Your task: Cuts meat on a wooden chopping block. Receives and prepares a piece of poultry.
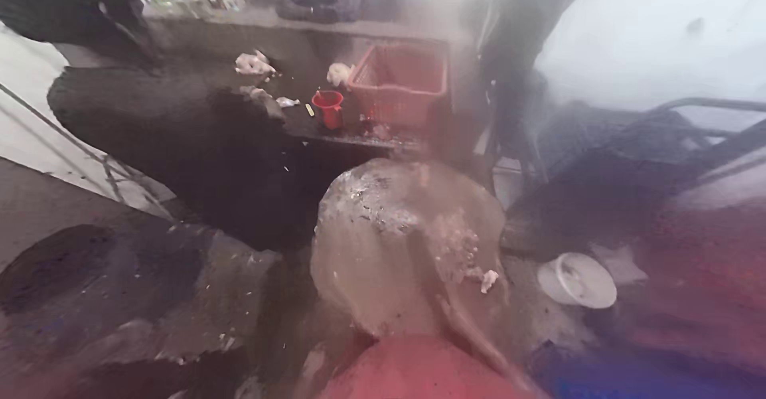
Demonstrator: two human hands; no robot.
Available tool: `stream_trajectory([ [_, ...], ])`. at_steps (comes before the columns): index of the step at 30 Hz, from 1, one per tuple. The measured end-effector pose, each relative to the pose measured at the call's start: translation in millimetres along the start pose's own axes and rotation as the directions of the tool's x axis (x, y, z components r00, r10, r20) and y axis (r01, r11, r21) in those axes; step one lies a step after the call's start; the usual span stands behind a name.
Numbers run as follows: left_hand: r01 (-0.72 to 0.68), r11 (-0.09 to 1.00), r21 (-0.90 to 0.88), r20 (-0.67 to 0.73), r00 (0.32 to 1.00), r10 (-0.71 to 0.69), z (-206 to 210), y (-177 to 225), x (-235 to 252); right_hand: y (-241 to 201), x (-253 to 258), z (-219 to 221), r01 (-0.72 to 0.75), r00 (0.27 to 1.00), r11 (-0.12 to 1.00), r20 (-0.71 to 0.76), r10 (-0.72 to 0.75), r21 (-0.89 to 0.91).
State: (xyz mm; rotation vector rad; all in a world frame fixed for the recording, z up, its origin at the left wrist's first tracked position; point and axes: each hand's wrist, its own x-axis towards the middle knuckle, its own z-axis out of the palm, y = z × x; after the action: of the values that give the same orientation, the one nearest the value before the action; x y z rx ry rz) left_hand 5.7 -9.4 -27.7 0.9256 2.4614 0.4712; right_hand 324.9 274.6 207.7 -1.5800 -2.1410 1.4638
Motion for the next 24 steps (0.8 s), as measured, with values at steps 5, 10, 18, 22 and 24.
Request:
stream_trajectory([
  [5, 0.401, 0.903, -0.155, 0.485, 0.827, -0.284, -32, 15, 26, -9, 9, -15, 0.031, 0.995, 0.984, -0.098, -0.014, 0.177],
  [10, 0.379, 0.916, -0.131, 0.471, 0.837, -0.279, -27, 9, 17, -11, 12, -18, 0.112, 0.987, 0.992, -0.125, -0.104, 0.056],
  [18, 0.351, 0.932, -0.096, 0.480, 0.836, -0.265, -34, 31, 24, -11, -11, -1, 0.120, 0.993, 0.985, -0.005, -0.121, -0.121],
  [22, 0.388, 0.916, -0.101, 0.510, 0.811, -0.287, -38, 46, 25, -8, -19, 7, 0.225, 0.967, 0.946, -0.067, -0.247, -0.234],
  [24, 0.386, 0.914, -0.127, 0.528, 0.806, -0.267, -38, 46, 29, -32, -31, -5, 0.219, 0.973, 0.922, -0.005, -0.233, -0.319],
])
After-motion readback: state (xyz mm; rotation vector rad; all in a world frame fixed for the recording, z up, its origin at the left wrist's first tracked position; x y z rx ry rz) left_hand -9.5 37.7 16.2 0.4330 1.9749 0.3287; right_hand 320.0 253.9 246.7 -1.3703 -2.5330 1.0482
